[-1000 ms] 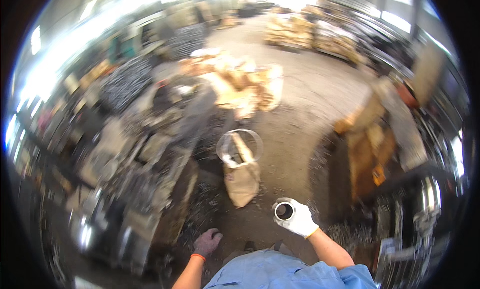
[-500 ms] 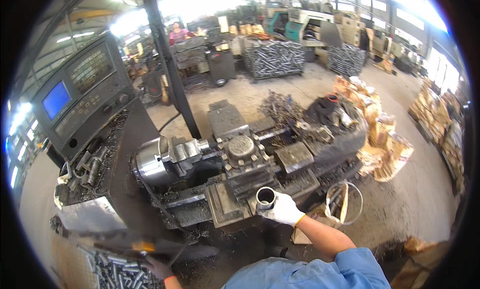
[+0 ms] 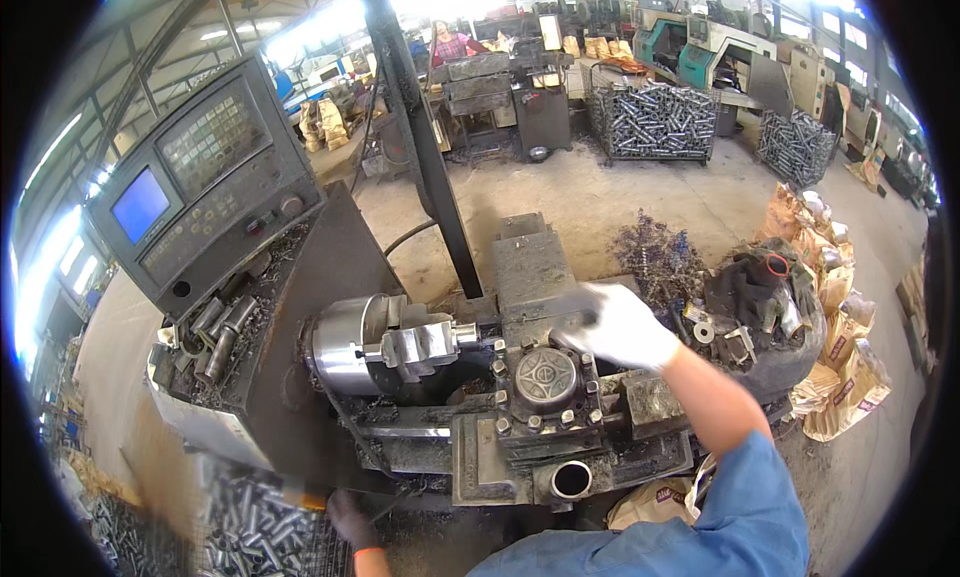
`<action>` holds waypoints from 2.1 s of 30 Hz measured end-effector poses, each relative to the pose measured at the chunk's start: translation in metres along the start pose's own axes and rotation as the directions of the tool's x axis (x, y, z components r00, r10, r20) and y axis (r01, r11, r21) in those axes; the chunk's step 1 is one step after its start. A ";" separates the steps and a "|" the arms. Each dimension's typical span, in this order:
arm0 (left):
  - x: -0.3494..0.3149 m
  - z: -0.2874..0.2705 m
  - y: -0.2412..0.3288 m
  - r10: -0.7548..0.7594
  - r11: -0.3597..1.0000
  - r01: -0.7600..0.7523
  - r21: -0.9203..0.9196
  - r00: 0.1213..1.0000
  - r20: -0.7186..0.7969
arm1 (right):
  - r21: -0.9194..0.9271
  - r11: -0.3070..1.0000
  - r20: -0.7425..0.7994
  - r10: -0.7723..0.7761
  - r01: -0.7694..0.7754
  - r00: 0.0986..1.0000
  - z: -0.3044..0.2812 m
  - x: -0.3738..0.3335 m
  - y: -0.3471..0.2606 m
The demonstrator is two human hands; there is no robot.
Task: The person repeatedly loads hollow metal tubes into a lathe chuck, operates the machine, and removes the finished parts. They place the processed tubes into a wire basket and later into large paper sacks. The person wears gloves and uses a tool to secure the workpiece in the chuck.
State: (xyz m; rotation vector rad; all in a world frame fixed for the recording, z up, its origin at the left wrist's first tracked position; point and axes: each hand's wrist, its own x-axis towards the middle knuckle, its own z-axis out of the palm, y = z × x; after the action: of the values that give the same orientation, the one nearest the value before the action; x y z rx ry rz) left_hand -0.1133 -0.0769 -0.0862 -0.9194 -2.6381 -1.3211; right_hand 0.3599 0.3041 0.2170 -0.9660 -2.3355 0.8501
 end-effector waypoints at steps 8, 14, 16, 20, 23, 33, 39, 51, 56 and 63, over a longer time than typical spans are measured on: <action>0.128 0.067 0.295 0.639 0.652 -0.603 0.460 0.763 0.094 | -0.201 0.979 0.774 0.188 -0.047 0.604 0.141 0.199 0.047; 0.196 0.068 0.326 0.571 0.559 -0.666 0.493 0.741 0.353 | -0.816 0.469 -0.110 0.449 -0.338 0.887 -0.004 0.202 0.085; 0.212 0.067 0.340 0.529 0.591 -0.685 0.426 0.728 0.437 | -0.766 0.596 -0.038 0.334 -0.242 0.942 -0.012 0.201 0.069; 0.223 0.068 0.355 0.561 0.567 -0.743 0.356 0.665 0.493 | -0.379 0.899 0.606 0.061 0.221 0.793 0.088 0.196 0.015; 0.215 0.071 0.342 0.537 0.623 -0.663 0.416 0.748 0.389 | -0.370 0.881 0.636 0.011 0.293 0.772 0.144 0.194 0.012; 0.207 0.075 0.308 0.596 0.670 -0.646 0.365 0.762 0.255 | -0.320 0.920 0.778 0.119 0.228 0.616 0.142 0.211 0.034; 0.211 0.078 0.304 0.676 0.662 -0.693 0.286 0.717 0.172 | -0.833 0.483 0.433 0.267 0.269 0.861 0.075 0.160 -0.030; -0.011 0.004 0.270 0.459 0.279 0.536 -0.797 0.654 0.601 | -0.427 0.874 0.036 0.273 -0.233 0.961 0.166 -0.061 -0.203; -0.058 0.027 0.212 0.095 0.213 0.868 -0.448 0.438 0.894 | -0.212 0.788 0.410 0.608 -0.577 0.680 0.258 -0.130 -0.103; -0.082 0.041 0.192 0.243 -0.044 0.986 -0.158 0.164 0.956 | 0.216 0.762 0.323 0.535 -0.611 0.781 0.271 -0.222 -0.027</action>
State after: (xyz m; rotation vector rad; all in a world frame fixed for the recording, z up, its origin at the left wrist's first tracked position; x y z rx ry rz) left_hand 0.0639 0.0016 0.0006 -0.2522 -2.1048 -4.4249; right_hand 0.3219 0.0256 0.0065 -1.5454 -1.9926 1.6094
